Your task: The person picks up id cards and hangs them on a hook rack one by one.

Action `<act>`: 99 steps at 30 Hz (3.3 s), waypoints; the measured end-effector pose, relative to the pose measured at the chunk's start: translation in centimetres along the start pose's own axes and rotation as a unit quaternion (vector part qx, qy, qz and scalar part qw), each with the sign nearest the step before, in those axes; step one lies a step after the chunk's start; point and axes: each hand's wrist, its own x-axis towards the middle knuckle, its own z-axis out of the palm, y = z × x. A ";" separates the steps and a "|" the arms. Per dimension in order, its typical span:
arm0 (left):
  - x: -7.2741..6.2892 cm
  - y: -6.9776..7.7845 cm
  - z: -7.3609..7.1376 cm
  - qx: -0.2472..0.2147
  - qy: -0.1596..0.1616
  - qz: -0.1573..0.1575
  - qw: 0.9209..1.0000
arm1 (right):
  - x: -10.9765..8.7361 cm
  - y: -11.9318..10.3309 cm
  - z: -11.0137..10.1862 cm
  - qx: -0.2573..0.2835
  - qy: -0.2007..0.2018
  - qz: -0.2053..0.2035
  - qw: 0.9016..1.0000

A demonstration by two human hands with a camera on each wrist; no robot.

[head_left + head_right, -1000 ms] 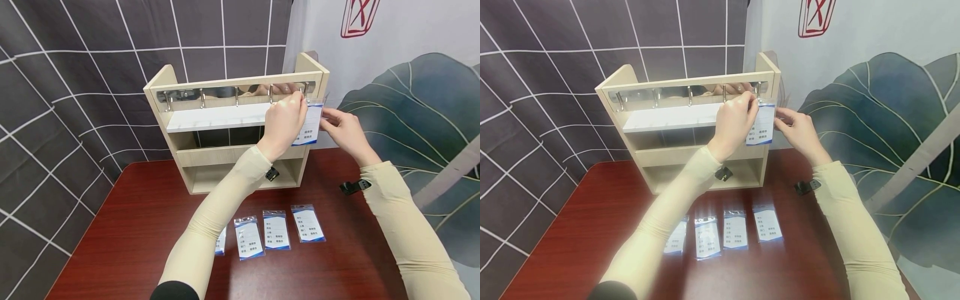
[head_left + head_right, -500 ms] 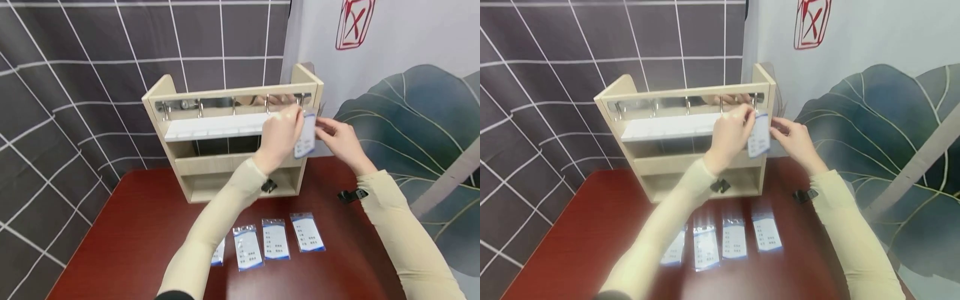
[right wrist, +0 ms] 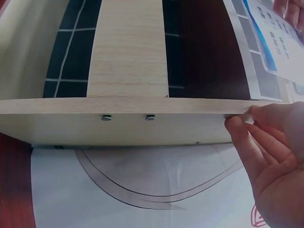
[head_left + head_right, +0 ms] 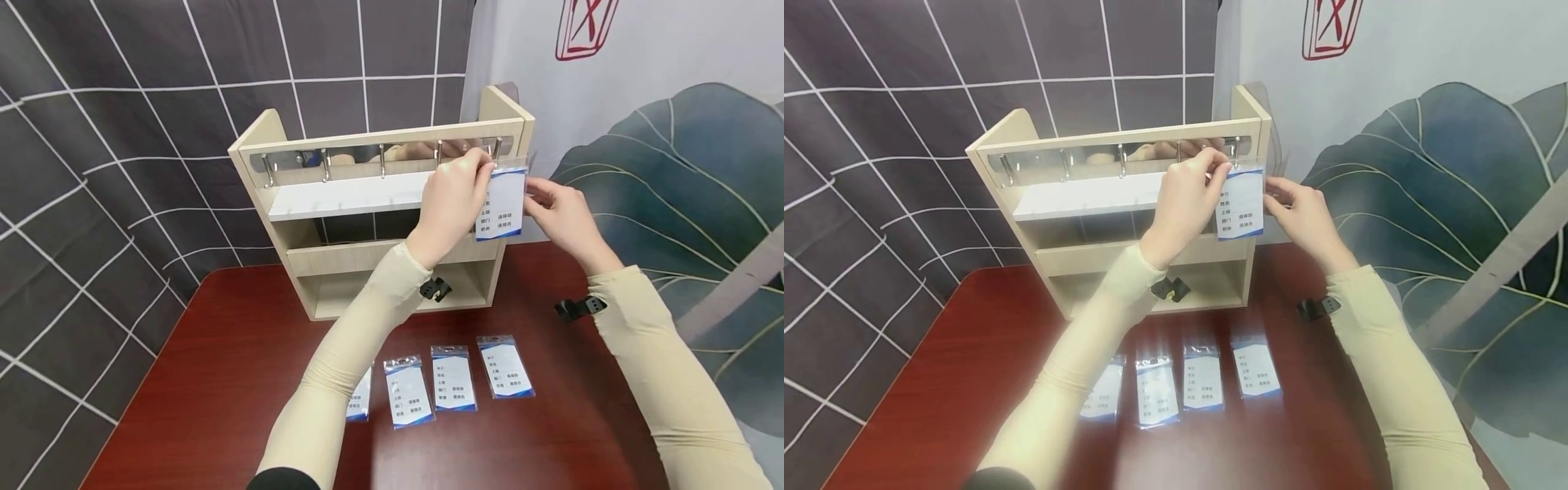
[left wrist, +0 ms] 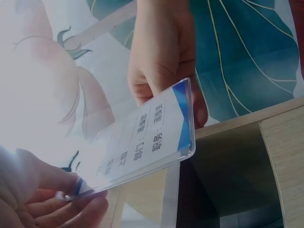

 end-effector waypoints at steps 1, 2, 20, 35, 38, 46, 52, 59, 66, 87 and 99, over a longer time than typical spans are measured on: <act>0.0 0.0 0.1 -0.002 -0.001 0.003 1.000 | 0.0 0.0 0.0 -0.001 0.000 0.000 1.000; 0.0 0.0 0.2 -0.001 -0.001 0.004 1.000 | 0.0 0.1 0.0 -0.001 0.001 0.000 1.000; 0.0 -0.3 1.6 0.033 0.030 0.009 0.999 | 0.2 0.0 0.2 0.005 0.006 0.011 1.000; -0.3 -1.1 2.5 0.064 0.013 0.011 0.998 | -0.2 0.7 0.6 0.011 0.017 -0.008 1.000; -0.1 -1.3 2.6 0.074 0.035 0.014 0.997 | 0.2 0.4 0.6 0.013 0.018 -0.017 1.000; 0.0 -2.0 2.5 0.039 0.026 0.024 0.999 | 0.4 0.0 0.5 0.010 0.015 -0.016 1.000; 0.1 -2.2 2.2 0.015 0.009 0.021 1.000 | 0.4 0.2 0.6 0.011 0.024 -0.015 1.000; 0.0 -2.3 2.2 0.016 0.007 0.021 1.000 | -0.2 1.0 1.1 0.027 0.017 -0.006 0.999; -0.5 -2.5 2.5 0.004 0.012 0.021 1.000 | -1.2 1.9 2.1 0.042 0.015 -0.001 0.999; -5.9 -4.5 1.0 -0.128 0.033 -0.041 0.990 | -3.5 4.6 4.9 0.073 0.021 0.048 0.996; -12.4 -8.6 -3.0 -0.222 0.016 -0.118 0.968 | -4.2 5.4 6.2 0.115 0.070 0.053 0.989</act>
